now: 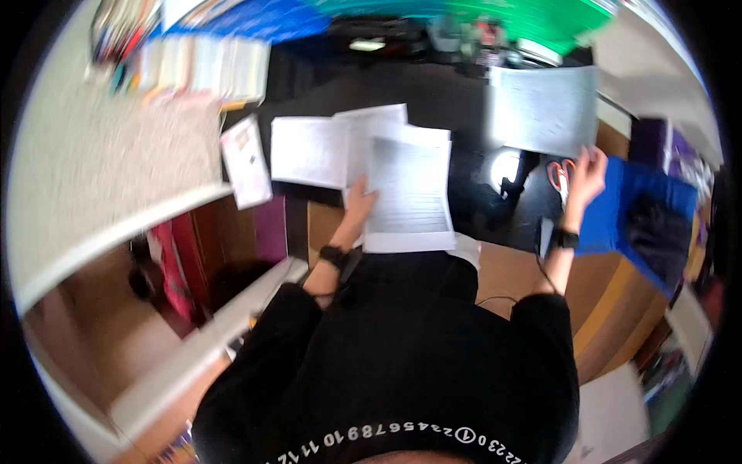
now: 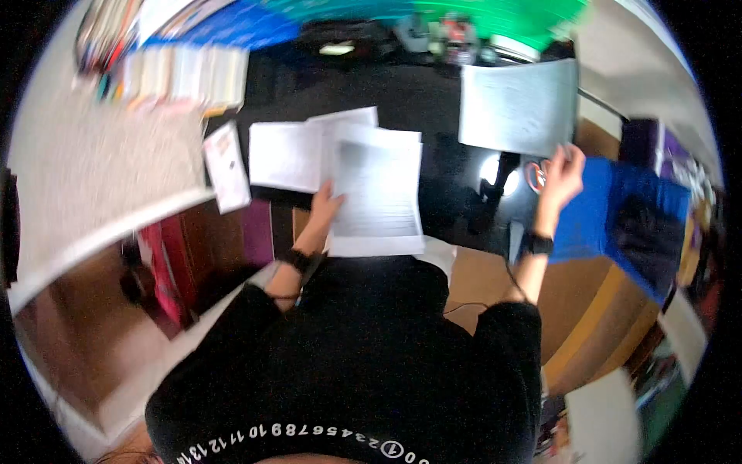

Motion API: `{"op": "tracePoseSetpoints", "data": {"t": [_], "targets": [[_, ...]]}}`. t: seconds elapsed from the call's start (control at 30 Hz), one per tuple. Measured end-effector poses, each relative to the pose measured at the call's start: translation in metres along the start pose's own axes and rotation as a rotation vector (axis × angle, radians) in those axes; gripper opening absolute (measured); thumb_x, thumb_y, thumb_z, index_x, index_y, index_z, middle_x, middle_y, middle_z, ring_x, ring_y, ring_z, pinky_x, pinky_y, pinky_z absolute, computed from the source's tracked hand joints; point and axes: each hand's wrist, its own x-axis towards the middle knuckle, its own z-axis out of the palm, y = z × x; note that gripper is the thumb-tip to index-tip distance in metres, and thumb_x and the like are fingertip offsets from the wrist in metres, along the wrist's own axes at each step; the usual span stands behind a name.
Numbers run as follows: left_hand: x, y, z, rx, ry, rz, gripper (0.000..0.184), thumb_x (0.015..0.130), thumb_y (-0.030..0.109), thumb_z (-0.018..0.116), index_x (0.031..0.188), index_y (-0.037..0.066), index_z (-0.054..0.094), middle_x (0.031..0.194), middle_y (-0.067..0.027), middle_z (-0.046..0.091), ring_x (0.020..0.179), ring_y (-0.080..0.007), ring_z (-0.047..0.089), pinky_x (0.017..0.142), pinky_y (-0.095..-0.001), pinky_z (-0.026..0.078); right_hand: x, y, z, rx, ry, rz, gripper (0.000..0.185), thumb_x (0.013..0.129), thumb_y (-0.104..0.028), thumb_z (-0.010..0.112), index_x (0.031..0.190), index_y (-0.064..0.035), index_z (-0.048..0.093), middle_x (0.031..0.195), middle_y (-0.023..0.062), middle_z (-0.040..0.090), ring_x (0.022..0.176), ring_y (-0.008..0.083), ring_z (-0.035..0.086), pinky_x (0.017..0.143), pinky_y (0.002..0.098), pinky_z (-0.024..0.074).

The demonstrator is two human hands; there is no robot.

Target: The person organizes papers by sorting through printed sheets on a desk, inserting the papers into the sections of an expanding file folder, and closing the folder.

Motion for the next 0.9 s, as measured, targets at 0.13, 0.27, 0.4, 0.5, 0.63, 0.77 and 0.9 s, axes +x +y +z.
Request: {"op": "tracePoseSetpoints", "data": {"t": [0.13,0.27,0.4,0.5,0.63,0.77,0.9], "targets": [[-0.014,0.028,0.029,-0.060,-0.112,0.191,0.046,0.079,0.001,0.057,0.124,0.000,0.045,0.114,-0.0201,0.056,0.107,-0.0304,0.054,0.090,-0.0354,0.042,-0.034,-0.081,-0.048,-0.113,-0.025,-0.164,0.015,0.087,-0.006,0.059,0.099,0.0027,0.058,0.090,0.0083,0.063,0.079,0.0123,0.059,0.071,0.0258,0.0493],[-0.014,0.023,0.050,-0.210,-0.247,0.176,0.041,0.081,-0.001,0.053,0.121,0.000,0.046,0.110,-0.0181,0.058,0.101,-0.0273,0.057,0.083,-0.0333,0.045,-0.060,-0.114,-0.090,0.172,-0.029,-0.199,0.012,0.088,-0.006,0.058,0.097,0.0008,0.057,0.086,0.0056,0.060,0.077,0.0114,0.054,0.071,0.0240,0.0452],[-0.011,0.023,0.061,-0.362,-0.344,0.110,0.040,0.082,-0.001,0.051,0.122,0.000,0.044,0.110,-0.0167,0.059,0.099,-0.0247,0.058,0.081,-0.0310,0.046,-0.074,-0.164,-0.109,0.642,-0.115,0.066,0.015,0.090,-0.011,0.054,0.102,-0.0028,0.051,0.090,0.0036,0.055,0.084,0.0108,0.051,0.081,0.0254,0.0384],[-0.016,0.045,0.048,-0.415,-0.424,0.042,0.043,0.086,-0.001,0.048,0.128,0.001,0.039,0.116,-0.0163,0.055,0.104,-0.0244,0.055,0.086,-0.0312,0.045,-0.088,-0.183,-0.106,0.917,-0.420,0.260,0.021,0.087,-0.011,0.056,0.105,-0.0071,0.047,0.092,0.0057,0.057,0.088,0.0144,0.055,0.085,0.0285,0.0399],[0.001,0.005,0.071,-0.425,-0.383,0.090,0.050,0.086,0.002,0.049,0.134,0.001,0.034,0.126,-0.0187,0.049,0.112,-0.0265,0.050,0.093,-0.0314,0.041,-0.132,-0.210,-0.088,0.425,-0.283,0.061,0.033,0.090,-0.021,0.048,0.120,-0.0074,0.045,0.105,0.0133,0.059,0.096,0.0207,0.059,0.087,0.0363,0.0470],[-0.004,0.030,0.041,-0.613,-0.448,0.081,0.050,0.084,0.003,0.049,0.132,0.002,0.037,0.124,-0.0185,0.050,0.117,-0.0254,0.046,0.097,-0.0323,0.036,-0.140,-0.182,-0.100,0.992,-0.455,0.641,0.047,0.091,-0.026,0.045,0.130,-0.0010,0.038,0.117,0.0147,0.053,0.100,0.0201,0.057,0.089,0.0354,0.0450],[-0.005,0.050,0.012,-0.637,-0.541,0.306,0.046,0.080,0.000,0.050,0.125,0.001,0.043,0.117,-0.0147,0.053,0.113,-0.0216,0.048,0.094,-0.0324,0.037,-0.117,-0.188,-0.052,0.377,-0.494,0.398,0.017,0.090,-0.017,0.054,0.102,-0.0045,0.057,0.089,0.0012,0.062,0.077,0.0068,0.056,0.065,0.0194,0.0417]]}}
